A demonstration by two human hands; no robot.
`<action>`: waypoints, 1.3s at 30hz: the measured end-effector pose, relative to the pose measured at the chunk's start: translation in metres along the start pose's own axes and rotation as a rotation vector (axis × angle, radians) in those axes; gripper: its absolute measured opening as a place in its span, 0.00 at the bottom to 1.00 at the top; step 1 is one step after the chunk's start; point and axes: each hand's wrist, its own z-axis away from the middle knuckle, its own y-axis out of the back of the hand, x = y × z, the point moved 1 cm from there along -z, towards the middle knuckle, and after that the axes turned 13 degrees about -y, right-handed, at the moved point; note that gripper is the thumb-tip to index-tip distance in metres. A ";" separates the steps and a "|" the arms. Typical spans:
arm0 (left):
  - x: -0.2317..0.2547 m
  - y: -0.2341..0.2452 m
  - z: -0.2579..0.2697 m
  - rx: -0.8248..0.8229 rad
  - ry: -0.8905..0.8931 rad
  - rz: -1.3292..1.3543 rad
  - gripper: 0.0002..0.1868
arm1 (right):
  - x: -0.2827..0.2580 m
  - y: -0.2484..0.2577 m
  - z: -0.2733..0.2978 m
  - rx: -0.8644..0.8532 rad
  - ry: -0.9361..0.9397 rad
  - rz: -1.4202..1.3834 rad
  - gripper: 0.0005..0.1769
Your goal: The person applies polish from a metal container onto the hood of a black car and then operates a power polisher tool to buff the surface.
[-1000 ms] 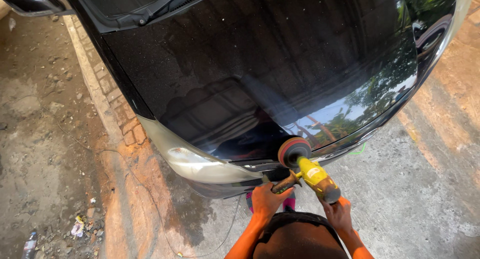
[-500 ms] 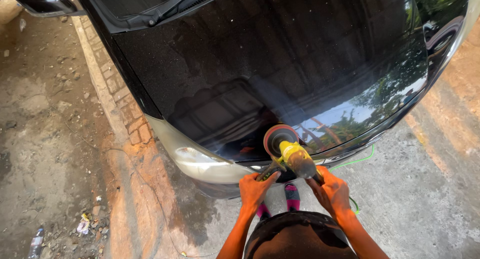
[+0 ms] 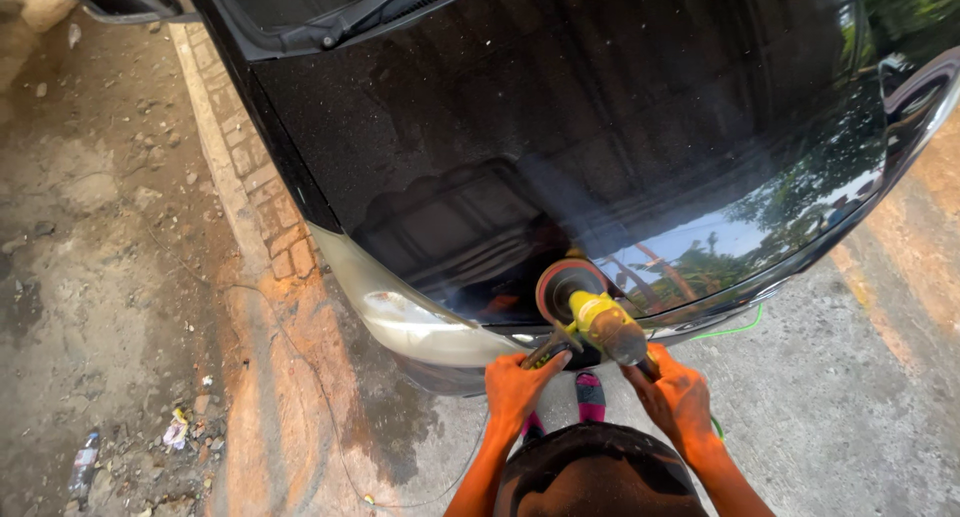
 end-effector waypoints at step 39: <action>0.019 0.026 -0.021 -0.063 -0.028 -0.070 0.35 | -0.022 -0.005 -0.003 0.019 0.008 -0.237 0.18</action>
